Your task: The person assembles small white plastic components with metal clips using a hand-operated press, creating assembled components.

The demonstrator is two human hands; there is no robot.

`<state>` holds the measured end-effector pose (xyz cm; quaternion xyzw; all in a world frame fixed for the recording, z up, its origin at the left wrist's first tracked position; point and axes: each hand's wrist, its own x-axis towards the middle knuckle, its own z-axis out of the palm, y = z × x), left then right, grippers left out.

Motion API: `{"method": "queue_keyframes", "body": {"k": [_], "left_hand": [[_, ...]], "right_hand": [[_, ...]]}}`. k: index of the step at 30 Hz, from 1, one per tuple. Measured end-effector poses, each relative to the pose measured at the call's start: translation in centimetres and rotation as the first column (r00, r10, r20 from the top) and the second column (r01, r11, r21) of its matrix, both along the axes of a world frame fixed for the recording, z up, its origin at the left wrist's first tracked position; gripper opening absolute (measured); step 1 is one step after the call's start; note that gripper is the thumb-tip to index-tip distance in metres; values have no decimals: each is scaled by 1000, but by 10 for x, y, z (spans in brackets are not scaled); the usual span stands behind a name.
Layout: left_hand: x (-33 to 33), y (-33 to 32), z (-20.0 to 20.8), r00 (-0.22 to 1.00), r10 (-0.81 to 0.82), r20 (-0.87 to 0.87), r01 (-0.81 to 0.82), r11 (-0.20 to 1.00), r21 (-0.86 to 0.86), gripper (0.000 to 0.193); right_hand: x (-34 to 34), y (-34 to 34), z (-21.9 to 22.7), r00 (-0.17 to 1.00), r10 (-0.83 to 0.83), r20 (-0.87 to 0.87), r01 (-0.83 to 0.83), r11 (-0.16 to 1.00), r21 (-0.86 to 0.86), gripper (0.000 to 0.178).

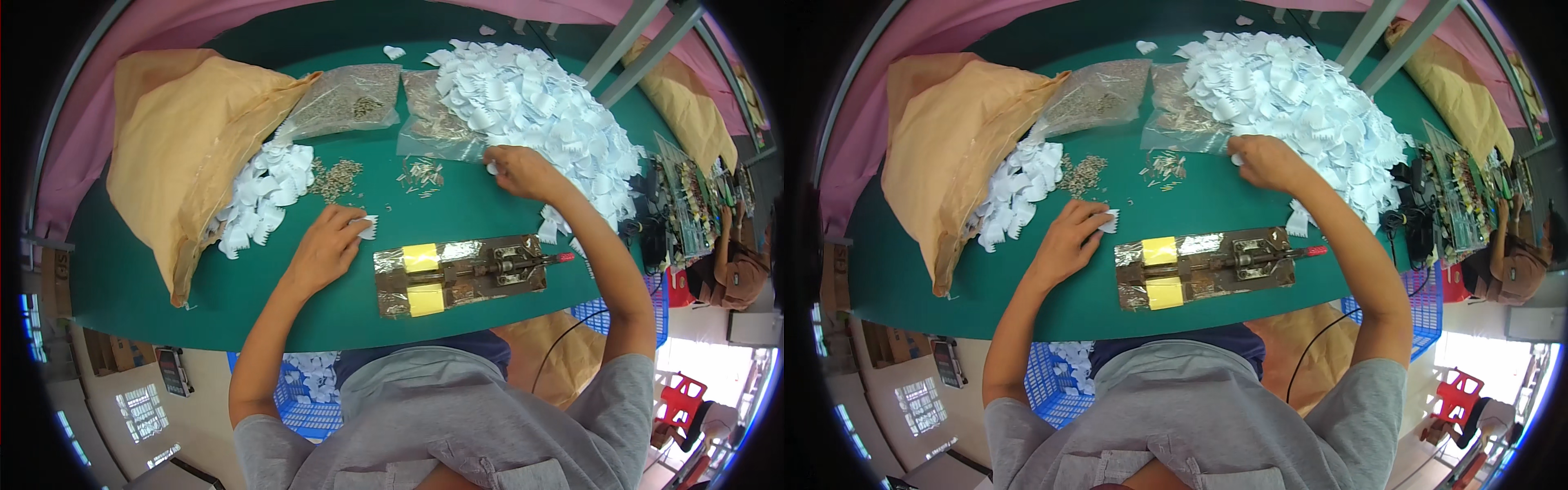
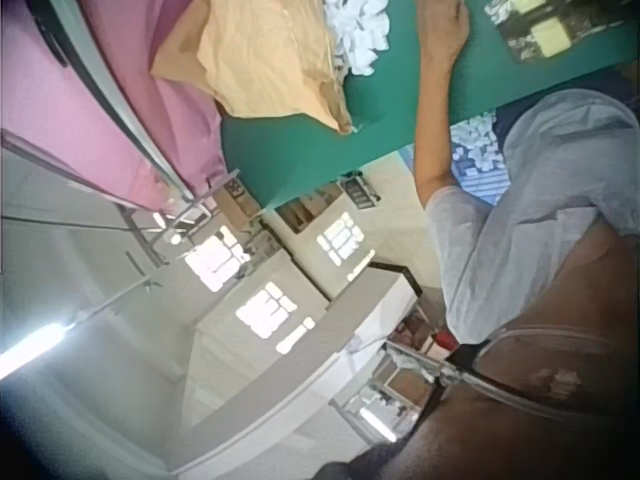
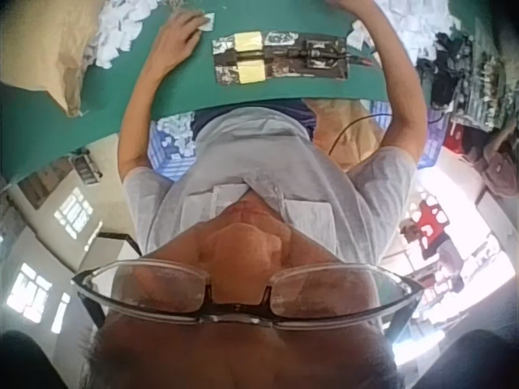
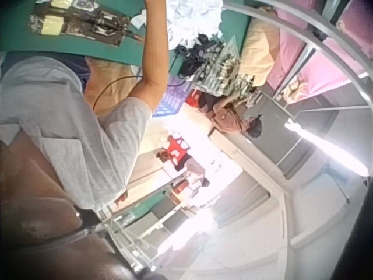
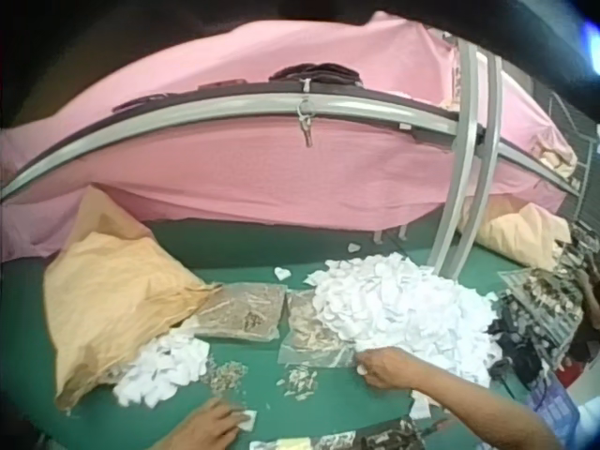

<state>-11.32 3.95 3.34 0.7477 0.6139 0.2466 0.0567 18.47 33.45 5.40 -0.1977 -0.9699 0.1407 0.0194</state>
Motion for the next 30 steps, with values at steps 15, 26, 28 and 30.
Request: {"method": "queue_keyframes", "body": {"k": [15, 26, 28, 30], "left_hand": [[100, -45, 49, 992, -105, 69, 103, 994, 27, 34], [114, -39, 12, 984, 97, 146, -117, 984, 135, 53], [117, -38, 13, 940, 221, 258, -261, 956, 131, 65], [109, -36, 8, 933, 209, 294, -249, 963, 106, 70]], "right_hand": [[-24, -149, 23, 947, -197, -253, 4, 797, -605, 15], [-26, -166, 11, 964, -128, -232, -24, 830, -557, 16], [-26, -170, 12, 959, -143, -243, -44, 775, -631, 16], [-24, -173, 12, 961, -132, -245, -50, 786, -617, 16]]}}
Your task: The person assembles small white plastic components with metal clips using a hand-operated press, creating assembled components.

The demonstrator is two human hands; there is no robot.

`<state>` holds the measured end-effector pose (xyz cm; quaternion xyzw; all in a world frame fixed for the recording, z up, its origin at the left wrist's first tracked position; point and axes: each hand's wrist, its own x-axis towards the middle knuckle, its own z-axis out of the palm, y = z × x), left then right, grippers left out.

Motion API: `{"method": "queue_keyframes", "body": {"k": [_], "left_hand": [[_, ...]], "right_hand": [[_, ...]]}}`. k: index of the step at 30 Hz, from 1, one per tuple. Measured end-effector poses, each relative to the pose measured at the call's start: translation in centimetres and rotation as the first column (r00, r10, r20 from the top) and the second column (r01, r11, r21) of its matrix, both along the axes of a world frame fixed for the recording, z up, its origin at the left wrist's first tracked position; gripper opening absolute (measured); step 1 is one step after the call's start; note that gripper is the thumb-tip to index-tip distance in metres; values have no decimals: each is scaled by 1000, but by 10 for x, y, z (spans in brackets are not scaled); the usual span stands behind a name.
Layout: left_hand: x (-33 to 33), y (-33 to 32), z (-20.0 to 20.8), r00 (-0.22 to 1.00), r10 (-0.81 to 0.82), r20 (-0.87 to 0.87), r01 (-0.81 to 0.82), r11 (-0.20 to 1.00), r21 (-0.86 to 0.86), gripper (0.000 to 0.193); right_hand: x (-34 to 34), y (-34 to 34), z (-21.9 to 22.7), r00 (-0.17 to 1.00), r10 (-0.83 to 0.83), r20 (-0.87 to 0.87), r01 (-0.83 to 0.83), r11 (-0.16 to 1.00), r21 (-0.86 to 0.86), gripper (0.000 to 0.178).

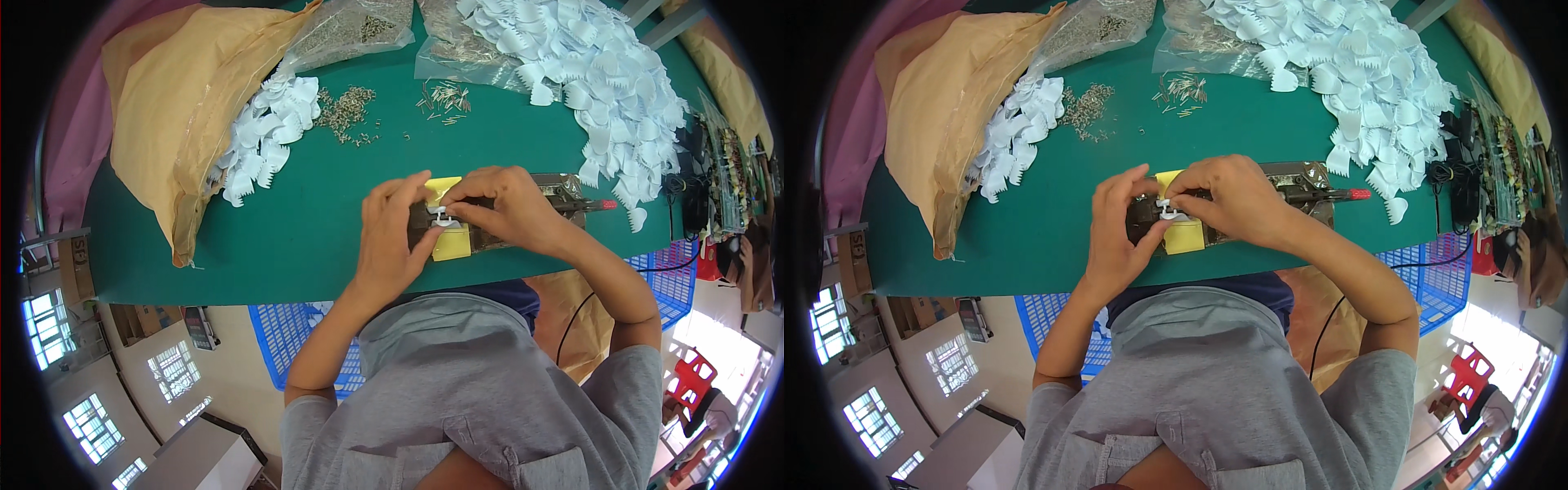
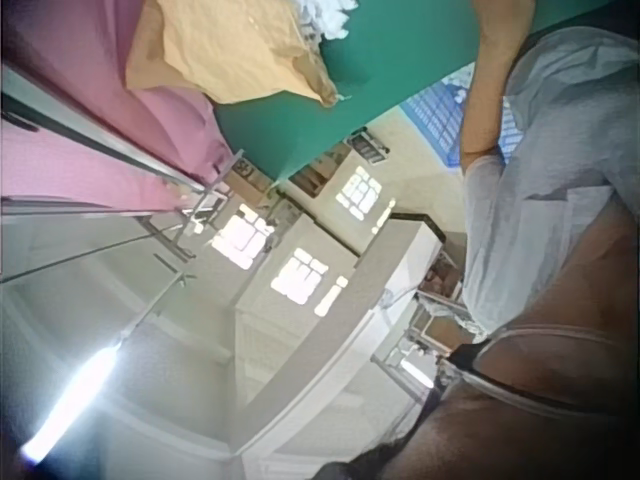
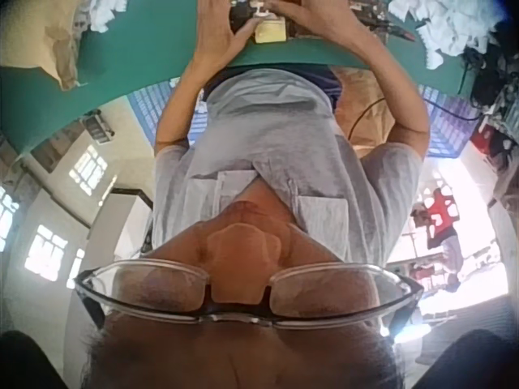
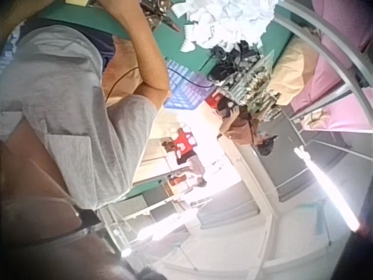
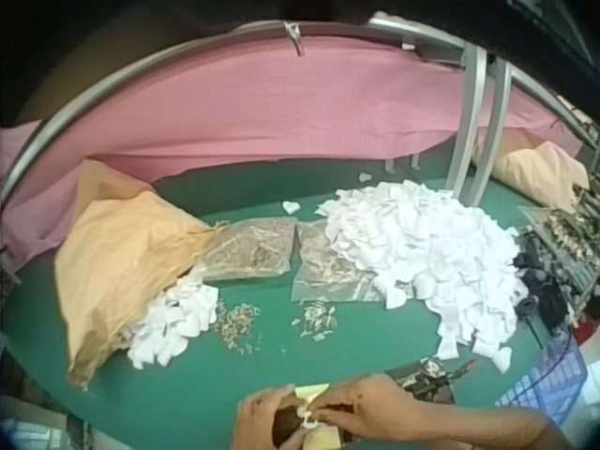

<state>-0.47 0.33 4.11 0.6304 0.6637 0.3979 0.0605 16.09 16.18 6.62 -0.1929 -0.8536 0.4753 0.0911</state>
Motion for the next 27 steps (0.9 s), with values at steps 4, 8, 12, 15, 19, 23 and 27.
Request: {"method": "queue_keyframes", "body": {"k": [4, 8, 12, 15, 19, 23, 27], "left_hand": [[-8, -2, -12, 953, -104, 284, 149, 979, -141, 70], [-11, 0, -14, 952, -171, 253, 203, 973, -107, 70], [-9, 2, -17, 942, -178, 286, 206, 976, -70, 70], [-6, 3, -22, 941, -150, 304, 173, 984, -49, 68], [-3, 3, -29, 932, -108, 347, 121, 992, -18, 58], [-6, 2, -34, 957, -145, 250, 139, 989, 42, 40], [-4, 3, -34, 959, -113, 258, 110, 994, 25, 34]], "right_hand": [[10, -14, -4, 973, -29, -231, 103, 943, 316, 16], [20, -29, -4, 965, 58, -255, 134, 729, 671, 20], [17, -37, -11, 967, 32, -251, 153, 715, 682, 17], [15, -37, -7, 972, 2, -236, 163, 718, 677, 16], [8, -15, 4, 966, -39, -254, 104, 963, 250, 11], [-30, 31, 11, 975, -190, -113, 211, 952, 223, 11], [-77, 59, -19, 995, -102, -4, 99, 958, 270, 11]]}}
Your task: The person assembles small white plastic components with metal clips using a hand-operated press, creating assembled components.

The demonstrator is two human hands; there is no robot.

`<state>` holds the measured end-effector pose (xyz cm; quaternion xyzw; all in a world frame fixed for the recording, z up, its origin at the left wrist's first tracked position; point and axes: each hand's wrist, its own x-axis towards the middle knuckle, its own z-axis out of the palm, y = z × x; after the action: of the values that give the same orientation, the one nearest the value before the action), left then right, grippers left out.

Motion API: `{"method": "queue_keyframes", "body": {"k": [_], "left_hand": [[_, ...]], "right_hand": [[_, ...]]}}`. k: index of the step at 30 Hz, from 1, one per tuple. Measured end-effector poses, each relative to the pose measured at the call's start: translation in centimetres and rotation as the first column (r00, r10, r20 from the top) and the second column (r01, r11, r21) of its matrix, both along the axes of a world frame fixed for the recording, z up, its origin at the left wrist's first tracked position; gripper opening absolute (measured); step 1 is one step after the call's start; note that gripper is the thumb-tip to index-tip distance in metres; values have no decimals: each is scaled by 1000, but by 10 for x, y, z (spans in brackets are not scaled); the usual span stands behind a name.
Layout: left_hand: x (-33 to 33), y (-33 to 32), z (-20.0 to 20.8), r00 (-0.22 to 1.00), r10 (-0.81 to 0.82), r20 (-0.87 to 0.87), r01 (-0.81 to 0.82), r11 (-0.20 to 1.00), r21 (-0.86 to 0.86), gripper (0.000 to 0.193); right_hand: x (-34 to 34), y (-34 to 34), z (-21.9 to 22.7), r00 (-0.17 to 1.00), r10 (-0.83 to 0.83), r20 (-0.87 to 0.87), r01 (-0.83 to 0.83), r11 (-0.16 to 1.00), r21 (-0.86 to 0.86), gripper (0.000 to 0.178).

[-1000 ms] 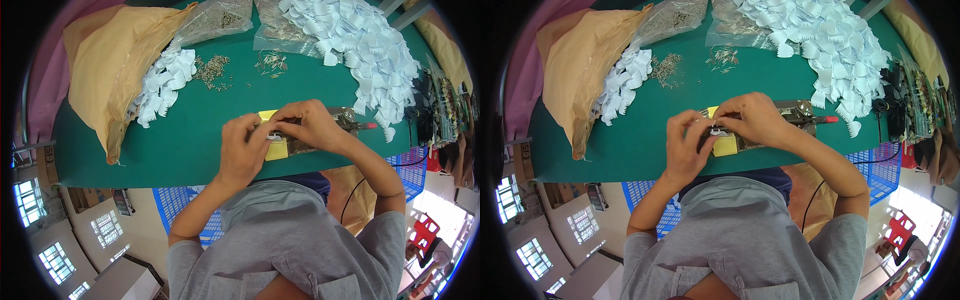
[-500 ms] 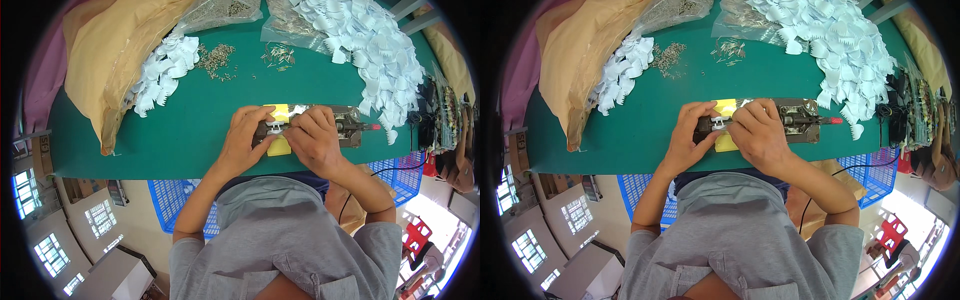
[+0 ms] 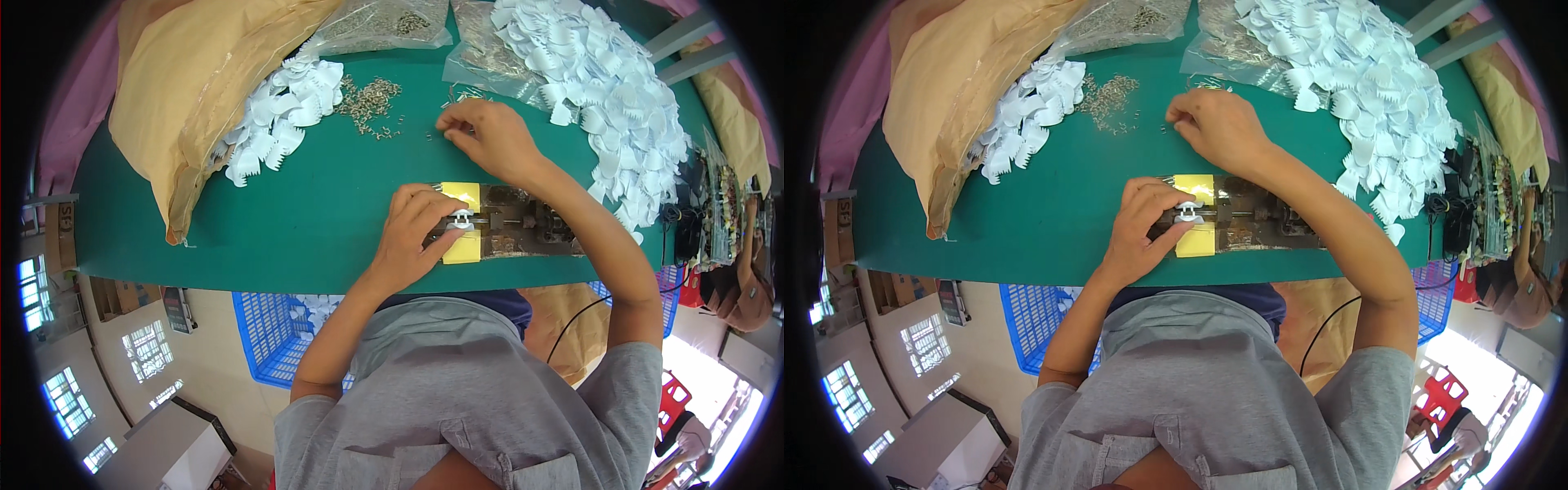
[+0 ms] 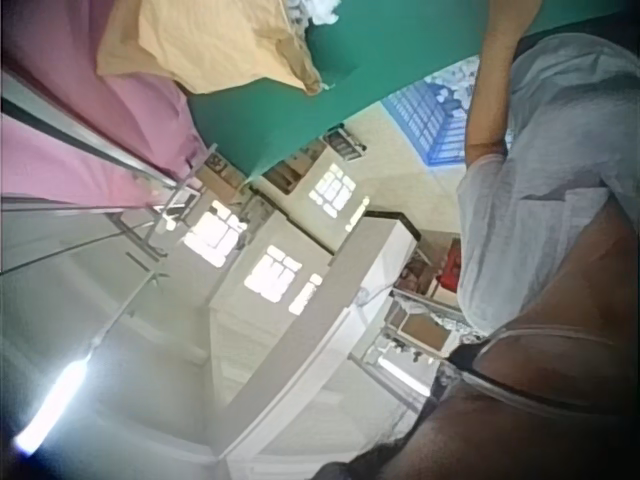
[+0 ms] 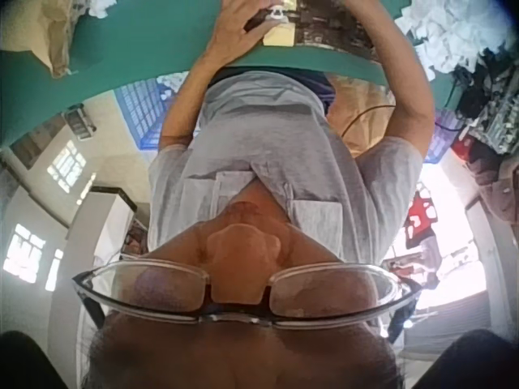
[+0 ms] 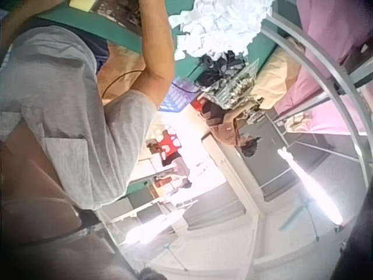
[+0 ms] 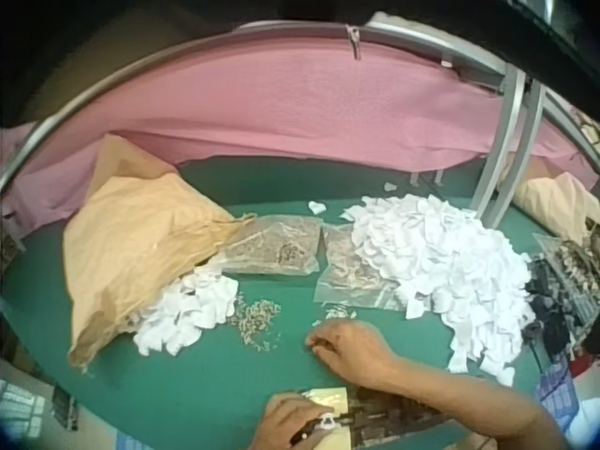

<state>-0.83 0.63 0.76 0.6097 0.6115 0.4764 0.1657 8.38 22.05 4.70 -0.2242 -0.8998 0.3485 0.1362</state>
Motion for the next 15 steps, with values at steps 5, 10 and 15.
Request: {"method": "queue_keyframes", "body": {"k": [5, 10, 15], "left_hand": [[1, 0, -4, 999, -22, 33, 23, 1000, -16, 35], [1, -2, -7, 999, -14, 32, 14, 1000, 4, 35], [1, -2, -7, 999, -14, 35, 14, 1000, -12, 35]], "right_hand": [[-21, 10, -24, 993, 118, 1, -116, 969, 216, 15], [-28, 3, -19, 988, 120, 101, -135, 977, 166, 10], [-20, 0, -13, 985, 148, 90, -159, 979, 131, 8]]}}
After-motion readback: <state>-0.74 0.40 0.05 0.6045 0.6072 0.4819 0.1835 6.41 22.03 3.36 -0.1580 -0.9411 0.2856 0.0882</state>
